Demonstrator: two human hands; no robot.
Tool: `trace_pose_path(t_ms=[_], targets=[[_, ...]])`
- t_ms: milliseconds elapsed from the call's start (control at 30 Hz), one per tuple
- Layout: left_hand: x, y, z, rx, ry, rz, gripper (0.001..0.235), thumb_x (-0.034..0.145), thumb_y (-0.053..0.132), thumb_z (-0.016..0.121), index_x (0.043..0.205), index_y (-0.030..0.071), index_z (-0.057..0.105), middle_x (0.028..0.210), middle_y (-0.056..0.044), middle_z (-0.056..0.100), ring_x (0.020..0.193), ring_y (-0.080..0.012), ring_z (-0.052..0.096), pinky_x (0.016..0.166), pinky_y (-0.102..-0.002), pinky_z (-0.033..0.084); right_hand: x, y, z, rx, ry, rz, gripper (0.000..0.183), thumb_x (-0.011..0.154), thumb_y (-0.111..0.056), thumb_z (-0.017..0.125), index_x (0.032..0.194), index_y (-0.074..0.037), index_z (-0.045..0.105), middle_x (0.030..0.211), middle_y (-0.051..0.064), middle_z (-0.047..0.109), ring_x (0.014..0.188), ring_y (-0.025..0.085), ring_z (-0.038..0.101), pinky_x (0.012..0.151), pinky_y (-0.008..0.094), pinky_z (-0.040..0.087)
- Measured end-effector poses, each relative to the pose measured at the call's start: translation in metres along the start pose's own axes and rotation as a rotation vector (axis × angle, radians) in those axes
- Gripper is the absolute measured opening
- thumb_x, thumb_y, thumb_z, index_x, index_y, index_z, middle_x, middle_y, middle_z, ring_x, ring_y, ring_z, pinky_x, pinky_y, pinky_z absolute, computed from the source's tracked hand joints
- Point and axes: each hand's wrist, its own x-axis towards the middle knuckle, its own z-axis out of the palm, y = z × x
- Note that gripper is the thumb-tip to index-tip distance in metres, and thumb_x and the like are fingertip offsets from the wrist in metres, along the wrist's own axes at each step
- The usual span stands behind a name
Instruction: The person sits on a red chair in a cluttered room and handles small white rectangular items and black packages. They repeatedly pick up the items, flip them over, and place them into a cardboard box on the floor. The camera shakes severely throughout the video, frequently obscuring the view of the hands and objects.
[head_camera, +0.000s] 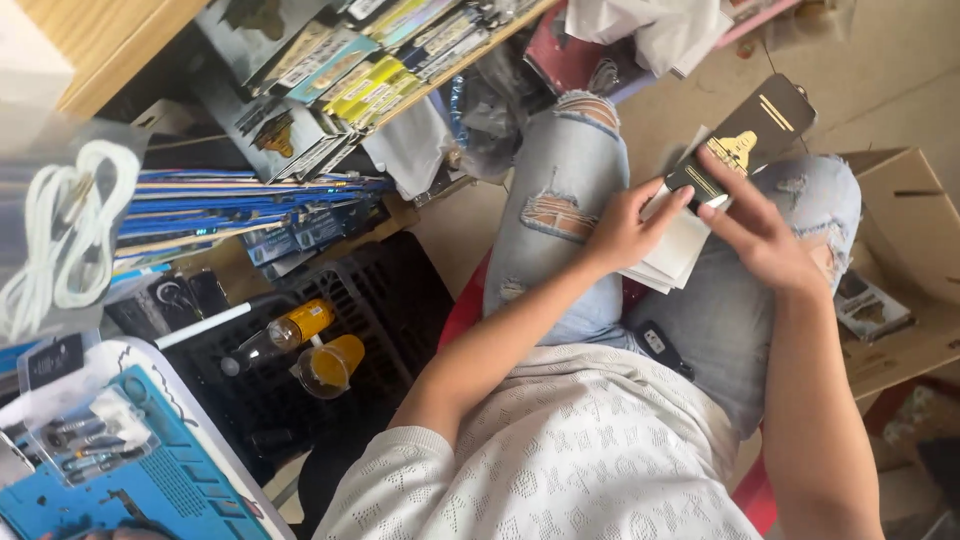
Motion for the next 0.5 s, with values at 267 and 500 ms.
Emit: trace_pose_path(t_ms=[267,500], targets=[[-0.002,-0.010,0.006,0.035,-0.012,0.066,0.036,0.099,0.046,0.050,0.078,0.017,0.053,0.066,0.009,0.031,0.060,-0.0042,0.033,0.057,-0.028,0.030,0.007,0.003,0.004,0.332,0.137,-0.100,0.065,0.107,-0.032,0.046,0.163,-0.005,0.024,0.168,0.012,0.030,0.154,0.027,0.032,0.128,0.042,0.029],[0.002,-0.019,0.013,0.020,0.084,0.158,0.045,0.093,0.054,0.048,0.067,0.019,0.034,0.062,0.007,0.021,0.054,-0.0054,0.027,0.054,-0.030,0.021,-0.002,0.071,-0.025,0.254,0.286,-0.335,0.043,0.138,-0.009,0.034,0.173,-0.030,0.021,0.181,0.003,0.010,0.174,0.031,0.015,0.145,0.057,0.028]])
